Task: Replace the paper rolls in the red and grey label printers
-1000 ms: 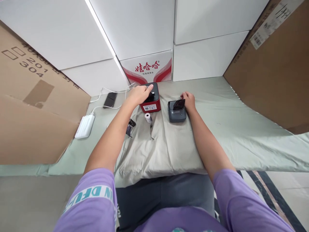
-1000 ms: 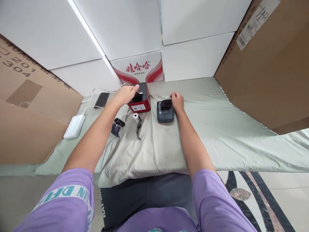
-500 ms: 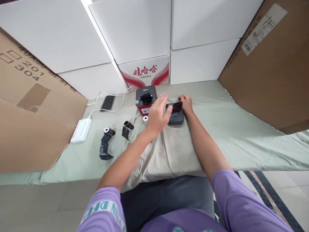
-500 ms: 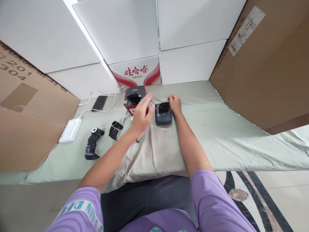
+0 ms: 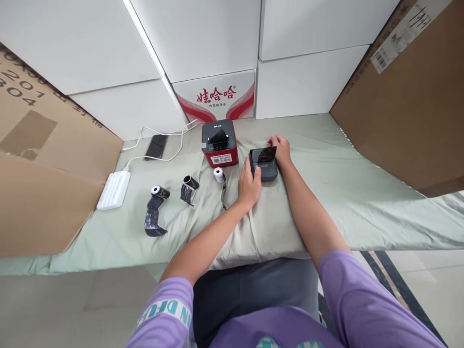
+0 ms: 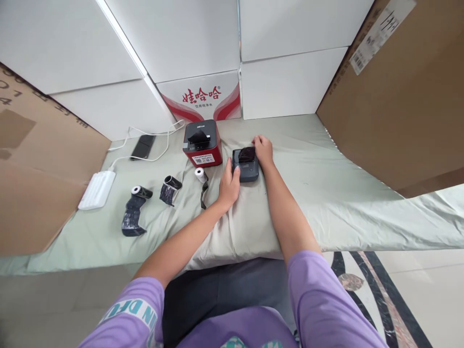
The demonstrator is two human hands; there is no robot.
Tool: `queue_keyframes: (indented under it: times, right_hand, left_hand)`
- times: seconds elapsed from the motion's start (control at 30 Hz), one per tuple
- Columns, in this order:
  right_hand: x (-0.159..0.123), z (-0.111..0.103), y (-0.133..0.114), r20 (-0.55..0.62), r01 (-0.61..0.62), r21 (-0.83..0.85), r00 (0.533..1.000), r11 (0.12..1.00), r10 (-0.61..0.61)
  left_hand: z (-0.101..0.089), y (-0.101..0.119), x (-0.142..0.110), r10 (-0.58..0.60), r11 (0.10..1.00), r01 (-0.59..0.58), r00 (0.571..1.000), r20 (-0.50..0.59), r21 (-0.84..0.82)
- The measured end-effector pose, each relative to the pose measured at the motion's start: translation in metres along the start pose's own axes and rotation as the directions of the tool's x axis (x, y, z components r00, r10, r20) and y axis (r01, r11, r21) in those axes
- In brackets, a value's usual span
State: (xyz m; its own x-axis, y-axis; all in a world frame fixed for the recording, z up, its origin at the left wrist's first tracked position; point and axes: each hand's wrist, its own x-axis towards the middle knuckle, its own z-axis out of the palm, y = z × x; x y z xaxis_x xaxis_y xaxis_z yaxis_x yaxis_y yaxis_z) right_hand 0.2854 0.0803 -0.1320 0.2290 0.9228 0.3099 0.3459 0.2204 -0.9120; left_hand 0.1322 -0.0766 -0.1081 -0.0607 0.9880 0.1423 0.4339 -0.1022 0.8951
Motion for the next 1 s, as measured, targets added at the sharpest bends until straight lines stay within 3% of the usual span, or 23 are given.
queue_keyframes:
  times: [0.5,1.0]
  right_hand:
    - [-0.004,-0.002,-0.003,0.001,-0.008,-0.011,1.000,1.000,0.008]
    - [-0.012,-0.005,-0.017,-0.046,0.000,-0.059,0.999,0.998,-0.003]
  left_hand:
    - [-0.008,0.009,0.001,0.008,0.995,-0.007,1.000,-0.006,0.101]
    - [-0.004,0.004,0.006,-0.005,0.988,0.009,1.000,-0.029,0.153]
